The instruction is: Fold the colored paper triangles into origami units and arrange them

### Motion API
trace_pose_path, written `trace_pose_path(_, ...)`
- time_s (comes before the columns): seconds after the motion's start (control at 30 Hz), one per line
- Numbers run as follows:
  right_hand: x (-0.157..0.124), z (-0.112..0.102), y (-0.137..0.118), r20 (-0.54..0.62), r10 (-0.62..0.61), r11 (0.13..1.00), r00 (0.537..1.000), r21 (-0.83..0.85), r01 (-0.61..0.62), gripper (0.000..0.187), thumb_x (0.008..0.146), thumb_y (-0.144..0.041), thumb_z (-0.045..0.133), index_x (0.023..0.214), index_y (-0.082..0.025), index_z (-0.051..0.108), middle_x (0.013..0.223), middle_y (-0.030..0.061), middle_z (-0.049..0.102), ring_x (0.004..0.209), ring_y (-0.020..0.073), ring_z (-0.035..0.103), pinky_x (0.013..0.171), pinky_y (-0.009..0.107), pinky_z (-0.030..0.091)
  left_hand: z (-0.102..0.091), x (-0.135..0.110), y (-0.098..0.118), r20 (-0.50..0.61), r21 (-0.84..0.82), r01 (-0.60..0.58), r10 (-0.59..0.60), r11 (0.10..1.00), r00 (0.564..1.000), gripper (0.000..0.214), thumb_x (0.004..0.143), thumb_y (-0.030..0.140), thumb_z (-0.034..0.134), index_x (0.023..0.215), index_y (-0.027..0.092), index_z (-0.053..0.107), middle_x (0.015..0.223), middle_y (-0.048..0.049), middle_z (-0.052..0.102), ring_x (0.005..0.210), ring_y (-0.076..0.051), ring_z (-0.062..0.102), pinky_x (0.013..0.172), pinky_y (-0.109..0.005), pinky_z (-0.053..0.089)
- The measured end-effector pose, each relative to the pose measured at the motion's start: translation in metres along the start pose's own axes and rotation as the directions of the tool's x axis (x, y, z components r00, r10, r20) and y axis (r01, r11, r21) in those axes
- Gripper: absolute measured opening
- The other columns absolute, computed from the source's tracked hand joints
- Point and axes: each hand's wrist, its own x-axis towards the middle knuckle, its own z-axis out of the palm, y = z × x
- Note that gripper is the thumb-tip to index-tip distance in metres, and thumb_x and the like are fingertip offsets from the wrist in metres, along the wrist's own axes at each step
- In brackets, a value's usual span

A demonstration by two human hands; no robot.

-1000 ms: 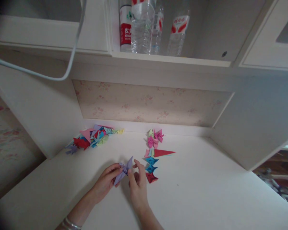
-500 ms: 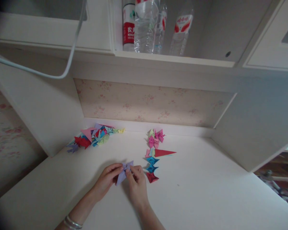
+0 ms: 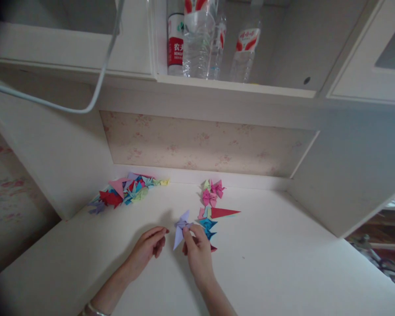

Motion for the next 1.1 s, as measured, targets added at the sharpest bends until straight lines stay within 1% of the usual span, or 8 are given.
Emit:
trace_pose_path(0.1, 0.032, -0.031, -0.010, 0.039, -0.027, 0.992, 0.999, -0.123, 0.031, 0.025, 0.079, -0.046, 0.064, 0.076, -0.022, 0.064, 0.065, -0.0016, 0.056, 0.046, 0.0113, 0.048, 0.044, 0.024, 0.035, 0.001, 0.000, 0.001, 0.041, 0.040, -0.004, 0.002, 0.999, 0.999, 0.029, 0.074, 0.043, 0.067, 0.077, 0.014, 0.064, 0.060, 0.0035, 0.052, 0.045, -0.005, 0.041, 0.041, -0.019, 0.030)
trace_pose_path(0.2, 0.077, -0.075, -0.015, 0.068, -0.017, 0.871, 0.998, -0.489, 0.048, 0.030, 0.083, -0.048, 0.055, 0.079, -0.020, 0.066, 0.064, 0.0002, 0.060, 0.052, 0.0133, 0.054, 0.050, 0.025, 0.041, 0.001, 0.001, 0.000, 0.063, 0.087, -0.003, -0.002, 0.996, 0.998, 0.028, 0.074, 0.042, 0.066, 0.074, 0.014, 0.063, 0.059, 0.0036, 0.052, 0.044, -0.006, 0.041, 0.041, -0.019, 0.029)
trace_pose_path(0.33, 0.131, -0.132, -0.007, 0.002, 0.025, 0.772, 1.000, -0.636, -0.018, 0.029, 0.083, -0.040, 0.053, 0.086, -0.017, 0.069, 0.055, 0.0010, 0.060, 0.047, 0.0148, 0.054, 0.048, 0.026, 0.039, 0.000, 0.005, -0.004, 0.069, 0.167, -0.007, -0.005, 0.986, 0.998, 0.029, 0.075, 0.043, 0.064, 0.074, 0.014, 0.062, 0.059, 0.0036, 0.052, 0.041, -0.006, 0.042, 0.039, -0.019, 0.028)
trace_pose_path(0.43, 0.157, -0.157, 0.006, 0.004, 0.023, 0.674, 1.000, -0.738, -0.013, 0.024, 0.082, -0.033, 0.054, 0.080, -0.017, 0.072, 0.055, 0.0019, 0.063, 0.050, 0.0158, 0.057, 0.052, 0.027, 0.039, 0.000, 0.007, -0.006, 0.077, 0.208, -0.006, -0.011, 0.978, 0.997, 0.030, 0.077, 0.043, 0.061, 0.075, 0.014, 0.061, 0.060, 0.0032, 0.053, 0.040, -0.006, 0.043, 0.038, -0.019, 0.027)
trace_pose_path(0.6, 0.183, -0.168, 0.026, 0.056, 0.032, 0.525, 0.998, -0.851, 0.031, 0.021, 0.084, -0.027, 0.056, 0.073, -0.018, 0.072, 0.066, 0.0043, 0.068, 0.065, 0.0180, 0.062, 0.062, 0.029, 0.042, 0.000, 0.009, -0.008, 0.073, 0.267, -0.022, 0.002, 0.963, 0.997, 0.030, 0.078, 0.043, 0.058, 0.076, 0.013, 0.060, 0.060, 0.0034, 0.052, 0.040, -0.006, 0.042, 0.038, -0.019, 0.028)
trace_pose_path(0.73, 0.200, -0.166, 0.037, 0.072, 0.073, 0.438, 0.995, -0.898, 0.033, 0.018, 0.089, -0.031, 0.056, 0.089, -0.016, 0.067, 0.089, 0.0048, 0.068, 0.080, 0.0166, 0.063, 0.074, 0.032, 0.049, 0.000, 0.010, -0.009, 0.087, 0.328, -0.041, 0.013, 0.944, 0.996, 0.031, 0.079, 0.043, 0.056, 0.076, 0.013, 0.060, 0.059, 0.0031, 0.052, 0.040, -0.006, 0.042, 0.039, -0.019, 0.028)
trace_pose_path(0.87, 0.210, -0.166, 0.046, 0.094, 0.131, 0.379, 0.987, -0.925, 0.038, 0.023, 0.091, -0.034, 0.055, 0.106, -0.016, 0.061, 0.108, 0.0053, 0.062, 0.092, 0.0182, 0.062, 0.081, 0.037, 0.052, -0.002, 0.011, -0.011, 0.088, 0.342, -0.042, 0.013, 0.939, 0.996, 0.031, 0.079, 0.044, 0.055, 0.075, 0.013, 0.059, 0.060, 0.0031, 0.051, 0.041, -0.006, 0.043, 0.039, -0.019, 0.030)
trace_pose_path(1.1, 0.209, -0.173, 0.051, 0.098, 0.170, 0.327, 0.981, -0.944, 0.037, 0.025, 0.091, -0.034, 0.055, 0.109, -0.017, 0.060, 0.111, 0.0057, 0.061, 0.094, 0.0192, 0.061, 0.081, 0.038, 0.052, -0.004, 0.015, -0.015, 0.104, 0.345, -0.048, 0.012, 0.937, 0.994, 0.031, 0.080, 0.043, 0.054, 0.079, 0.013, 0.060, 0.060, 0.0038, 0.051, 0.041, -0.006, 0.042, 0.039, -0.019, 0.030)
